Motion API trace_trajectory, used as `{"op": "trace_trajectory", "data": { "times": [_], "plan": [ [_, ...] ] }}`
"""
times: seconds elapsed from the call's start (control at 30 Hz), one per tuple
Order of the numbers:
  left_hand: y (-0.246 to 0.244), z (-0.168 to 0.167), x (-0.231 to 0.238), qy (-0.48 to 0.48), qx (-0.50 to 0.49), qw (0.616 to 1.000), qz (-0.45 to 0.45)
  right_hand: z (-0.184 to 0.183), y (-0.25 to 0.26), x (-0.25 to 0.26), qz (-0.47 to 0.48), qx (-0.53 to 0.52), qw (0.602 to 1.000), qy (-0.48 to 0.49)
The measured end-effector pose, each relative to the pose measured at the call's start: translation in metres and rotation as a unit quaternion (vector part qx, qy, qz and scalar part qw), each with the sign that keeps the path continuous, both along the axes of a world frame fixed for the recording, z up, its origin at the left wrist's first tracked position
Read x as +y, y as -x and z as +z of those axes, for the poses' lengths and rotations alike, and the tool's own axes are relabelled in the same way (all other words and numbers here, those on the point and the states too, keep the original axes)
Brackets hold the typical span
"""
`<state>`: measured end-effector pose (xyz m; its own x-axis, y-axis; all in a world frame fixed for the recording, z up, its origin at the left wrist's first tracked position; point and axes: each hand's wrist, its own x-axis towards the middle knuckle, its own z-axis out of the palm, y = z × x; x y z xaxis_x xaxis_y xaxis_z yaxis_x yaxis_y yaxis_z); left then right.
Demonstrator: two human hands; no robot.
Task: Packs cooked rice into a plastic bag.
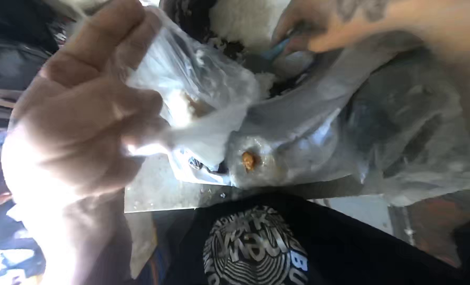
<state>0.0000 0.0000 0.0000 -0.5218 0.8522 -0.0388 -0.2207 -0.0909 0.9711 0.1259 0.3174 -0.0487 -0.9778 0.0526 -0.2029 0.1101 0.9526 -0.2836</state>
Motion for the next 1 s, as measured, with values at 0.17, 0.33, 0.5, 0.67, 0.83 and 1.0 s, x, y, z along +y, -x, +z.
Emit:
{"op": "trace_trajectory", "data": {
  "times": [0.17,0.33,0.5,0.67,0.83,1.0],
  "plan": [
    [-0.013,0.015,-0.013,-0.047,0.036,0.998,0.006,-0.002,-0.008,-0.020,-0.060,-0.005,0.998,0.019],
    [0.020,0.031,-0.043,-0.043,0.081,0.995,-0.049,0.010,-0.015,-0.058,-0.182,-0.015,0.983,-0.008],
    [0.021,0.039,-0.045,-0.013,0.164,0.984,-0.067,-0.007,-0.013,-0.048,-0.162,0.073,0.984,-0.033],
    [0.006,0.032,-0.038,-0.036,0.112,0.992,-0.048,-0.002,-0.009,-0.039,-0.083,0.053,0.970,-0.221],
    [-0.018,-0.001,-0.031,-0.109,0.066,0.992,0.003,0.007,-0.011,-0.037,-0.044,0.023,0.971,-0.235],
    [-0.037,-0.050,-0.025,-0.169,-0.031,0.984,0.050,-0.001,-0.005,-0.021,-0.007,-0.016,0.973,-0.231]
  ]
}}
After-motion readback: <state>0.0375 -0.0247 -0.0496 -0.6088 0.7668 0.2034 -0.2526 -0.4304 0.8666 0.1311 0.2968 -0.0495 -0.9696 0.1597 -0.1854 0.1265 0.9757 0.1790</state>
